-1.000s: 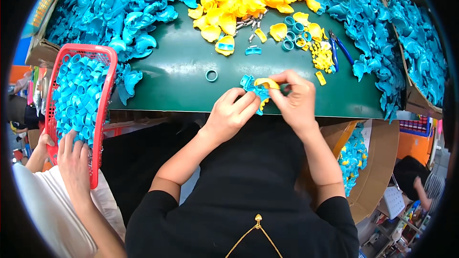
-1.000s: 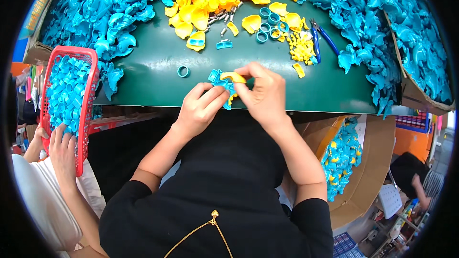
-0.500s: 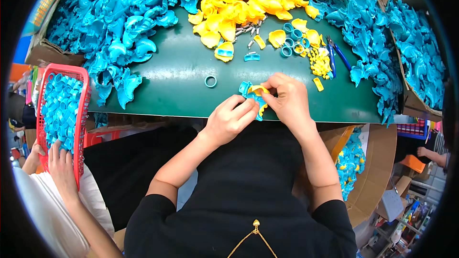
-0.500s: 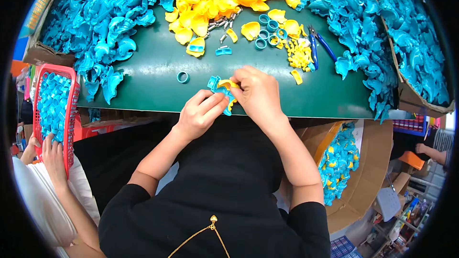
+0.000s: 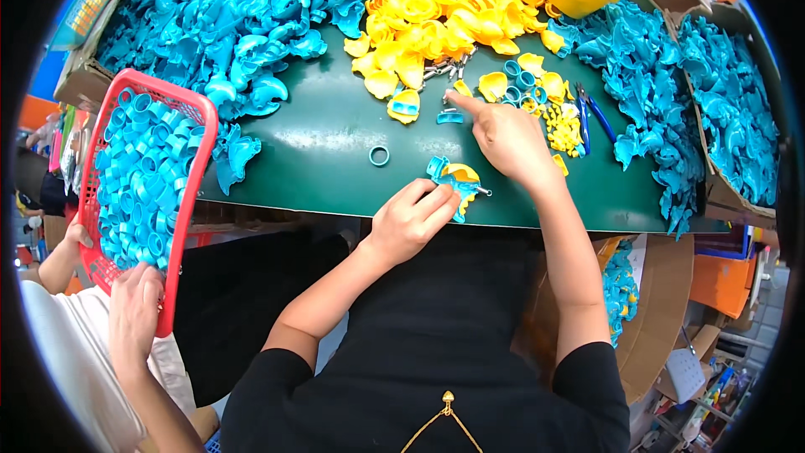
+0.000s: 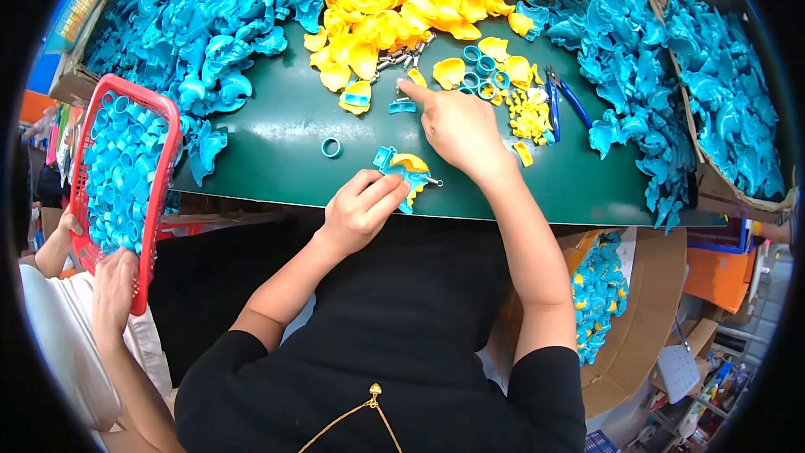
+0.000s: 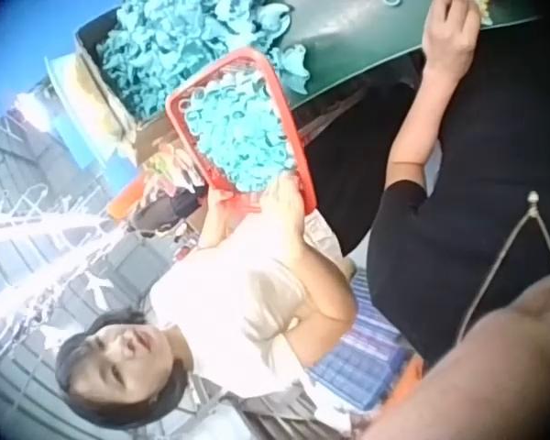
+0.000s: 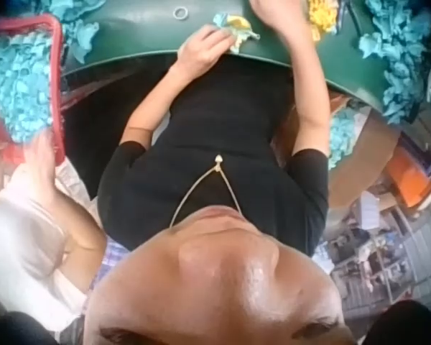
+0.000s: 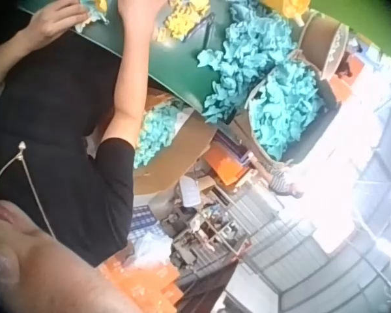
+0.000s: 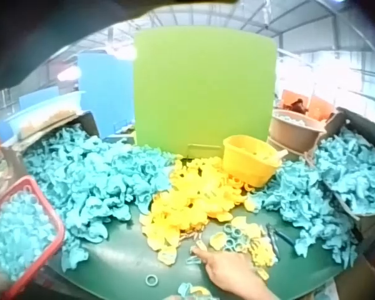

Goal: Assembling small plastic components at a factory workstation.

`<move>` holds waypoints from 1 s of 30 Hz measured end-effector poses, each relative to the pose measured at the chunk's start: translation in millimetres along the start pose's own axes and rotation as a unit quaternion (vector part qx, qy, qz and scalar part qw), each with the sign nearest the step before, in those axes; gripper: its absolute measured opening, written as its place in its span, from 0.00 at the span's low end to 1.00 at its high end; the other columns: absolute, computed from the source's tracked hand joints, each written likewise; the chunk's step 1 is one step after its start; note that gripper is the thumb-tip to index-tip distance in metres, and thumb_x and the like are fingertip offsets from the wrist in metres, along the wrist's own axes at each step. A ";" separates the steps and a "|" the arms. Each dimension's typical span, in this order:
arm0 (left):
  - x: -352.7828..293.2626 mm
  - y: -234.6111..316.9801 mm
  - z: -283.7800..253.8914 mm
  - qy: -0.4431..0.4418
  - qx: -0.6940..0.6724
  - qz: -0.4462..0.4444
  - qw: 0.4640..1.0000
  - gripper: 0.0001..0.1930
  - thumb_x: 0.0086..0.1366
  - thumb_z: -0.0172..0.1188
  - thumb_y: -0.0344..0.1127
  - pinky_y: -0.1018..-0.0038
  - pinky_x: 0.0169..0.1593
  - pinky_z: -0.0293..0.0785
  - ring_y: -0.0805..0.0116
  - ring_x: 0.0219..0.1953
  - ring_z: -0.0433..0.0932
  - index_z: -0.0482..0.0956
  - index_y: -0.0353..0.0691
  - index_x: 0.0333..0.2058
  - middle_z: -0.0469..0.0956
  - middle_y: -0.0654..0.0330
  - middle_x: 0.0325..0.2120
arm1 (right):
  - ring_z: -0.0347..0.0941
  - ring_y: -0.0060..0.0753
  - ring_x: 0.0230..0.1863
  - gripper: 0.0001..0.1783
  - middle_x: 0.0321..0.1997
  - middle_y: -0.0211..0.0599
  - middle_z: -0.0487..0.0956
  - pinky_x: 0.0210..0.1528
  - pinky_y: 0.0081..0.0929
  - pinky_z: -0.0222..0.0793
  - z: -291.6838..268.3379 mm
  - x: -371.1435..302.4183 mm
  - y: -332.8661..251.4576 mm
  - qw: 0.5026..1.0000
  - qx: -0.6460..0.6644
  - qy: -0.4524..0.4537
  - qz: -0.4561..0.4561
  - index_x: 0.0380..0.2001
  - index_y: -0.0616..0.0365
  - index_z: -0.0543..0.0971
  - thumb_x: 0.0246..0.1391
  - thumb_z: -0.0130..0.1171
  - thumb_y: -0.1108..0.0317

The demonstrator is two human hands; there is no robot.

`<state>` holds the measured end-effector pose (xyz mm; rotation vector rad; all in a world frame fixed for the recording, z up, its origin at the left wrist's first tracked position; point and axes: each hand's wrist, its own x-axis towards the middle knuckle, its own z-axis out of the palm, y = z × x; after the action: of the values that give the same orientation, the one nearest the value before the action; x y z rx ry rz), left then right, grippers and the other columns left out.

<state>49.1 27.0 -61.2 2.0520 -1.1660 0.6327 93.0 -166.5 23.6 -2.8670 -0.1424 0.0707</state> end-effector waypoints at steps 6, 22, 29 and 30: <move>0.0 1.6 -3.2 0.002 -0.004 -0.010 1.000 0.16 0.47 0.65 0.25 0.73 0.36 0.78 0.64 0.34 0.77 0.83 0.37 0.39 0.80 0.61 0.37 | 0.75 0.30 0.28 0.14 0.30 0.39 0.80 0.31 0.25 0.69 -0.9 -48.4 7.3 0.979 0.200 0.028 -0.013 0.49 0.53 0.84 0.60 0.61 0.69; 1.4 7.9 -11.6 0.108 -0.137 -0.048 0.983 0.31 0.51 0.75 0.42 0.72 0.36 0.79 0.64 0.33 0.77 0.74 0.40 0.52 0.76 0.57 0.45 | 0.77 0.23 0.30 0.15 0.35 0.37 0.81 0.34 0.20 0.73 29.6 -68.7 -6.2 0.907 0.418 0.058 0.011 0.50 0.60 0.83 0.58 0.64 0.72; 47.2 -53.2 -87.3 0.253 -0.286 -0.273 0.883 0.35 0.77 0.45 0.50 0.83 0.31 0.65 0.81 0.25 0.66 0.45 0.39 0.73 0.76 0.59 0.34 | 0.75 0.16 0.34 0.13 0.38 0.31 0.81 0.37 0.16 0.73 30.5 -61.0 8.7 0.887 0.453 0.061 0.060 0.48 0.59 0.84 0.60 0.63 0.71; 44.3 -59.4 -88.4 0.205 -0.306 -0.290 0.883 0.33 0.77 0.44 0.49 0.83 0.31 0.66 0.81 0.26 0.67 0.49 0.39 0.72 0.77 0.59 0.36 | 0.74 0.14 0.36 0.13 0.38 0.29 0.81 0.38 0.14 0.72 28.7 -59.8 7.0 0.894 0.442 0.062 0.041 0.49 0.60 0.83 0.60 0.63 0.71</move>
<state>115.5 91.6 7.6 1.4947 -0.3812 0.3113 32.5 -171.9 -3.7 -1.9520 0.0360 -0.0285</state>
